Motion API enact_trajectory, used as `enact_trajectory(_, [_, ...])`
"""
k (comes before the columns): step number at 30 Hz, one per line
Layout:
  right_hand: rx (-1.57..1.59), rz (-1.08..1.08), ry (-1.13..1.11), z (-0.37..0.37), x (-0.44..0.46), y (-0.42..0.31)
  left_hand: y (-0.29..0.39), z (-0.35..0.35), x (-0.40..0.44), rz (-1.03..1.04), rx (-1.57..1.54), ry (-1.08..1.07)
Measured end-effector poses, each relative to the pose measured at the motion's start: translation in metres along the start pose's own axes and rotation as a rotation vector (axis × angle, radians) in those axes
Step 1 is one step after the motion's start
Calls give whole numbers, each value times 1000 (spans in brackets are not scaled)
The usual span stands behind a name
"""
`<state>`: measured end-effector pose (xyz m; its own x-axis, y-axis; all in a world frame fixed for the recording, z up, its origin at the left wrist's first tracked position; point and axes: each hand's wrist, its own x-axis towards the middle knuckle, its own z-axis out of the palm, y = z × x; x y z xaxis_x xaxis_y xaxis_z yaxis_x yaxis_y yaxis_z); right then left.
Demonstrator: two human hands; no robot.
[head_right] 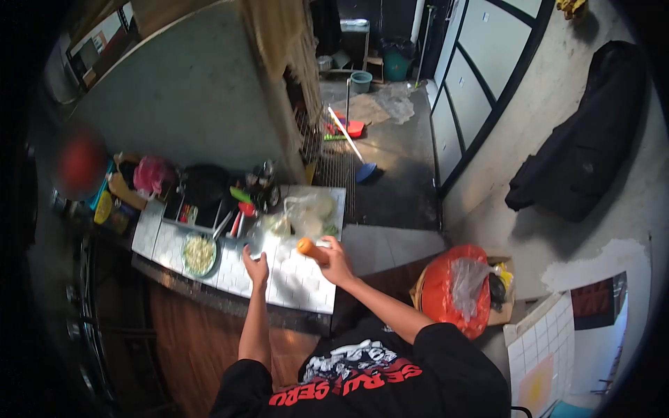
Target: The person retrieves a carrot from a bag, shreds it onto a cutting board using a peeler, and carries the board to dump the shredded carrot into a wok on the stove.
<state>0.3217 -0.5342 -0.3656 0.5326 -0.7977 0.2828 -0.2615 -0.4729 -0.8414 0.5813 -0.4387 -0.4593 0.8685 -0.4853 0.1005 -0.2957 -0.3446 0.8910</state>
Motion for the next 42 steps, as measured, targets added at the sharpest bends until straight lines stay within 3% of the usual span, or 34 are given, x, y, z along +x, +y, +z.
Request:
enact_trajectory(2, [-34, 44, -109, -10, 50, -14, -40, 27, 40, 373, 339, 237])
enact_trajectory(3, [-41, 42, -113, -6, 67, -6, -17, 32, 44, 381, 343, 238])
enact_trajectory(5, [-46, 35, -115, -1, 97, 12, 45, 34, 41, -373, -152, -45])
enact_trajectory(8, [-86, 145, -164, -3, 114, 33, 14, 55, 65, -394, -146, -133])
enact_trajectory(9, [-37, 223, -226, -8, 117, 40, 19, 63, 66, -279, -132, 33])
enact_trajectory(10, [11, 303, -291, -12, 119, 48, 21, 66, 68, -281, -129, 38])
enact_trajectory(12, [-10, 293, -290, -22, 118, 61, 36, 65, 61, -58, 5, 137])
enact_trajectory(18, [140, 208, -215, -46, 105, 115, 99, 45, 40, -21, 8, 187])
enact_trajectory(20, [482, 390, -239, -47, 98, 130, 99, 37, 39, 106, -114, 172])
enact_trajectory(21, [661, 375, -150, -48, 93, 131, 111, 34, 36, -47, -328, 104])
enact_trajectory(22, [648, 409, -175, -57, 90, 126, 130, 32, 31, -2, -514, 97])
enact_trajectory(26, [774, 363, -278, -78, 78, 104, 175, 7, 16, -11, -634, 22])
enact_trajectory(28, [720, 332, -304, -72, 75, 110, 156, 7, 15, -65, -421, -24])
enact_trajectory(30, [705, 458, -258, -71, 72, 109, 131, 16, 13, 212, 3, -6])
enact_trajectory(32, [742, 483, -247, -71, 71, 117, 124, 26, 4, 436, 204, -91])
enact_trajectory(34, [724, 463, -216, -74, 67, 127, 109, 39, -15, 203, 480, -308])
enact_trajectory(36, [648, 499, -257, -81, 65, 129, 110, 49, -32, 11, 438, -360])
enact_trajectory(38, [634, 465, -229, -82, 64, 128, 95, 63, -36, -17, 372, -254])
enact_trajectory(40, [631, 472, -196, -73, 61, 134, 101, 75, -38, 103, 270, -12])
enact_trajectory(42, [674, 523, -160, -71, 60, 133, 112, 81, -37, 125, 224, -2])
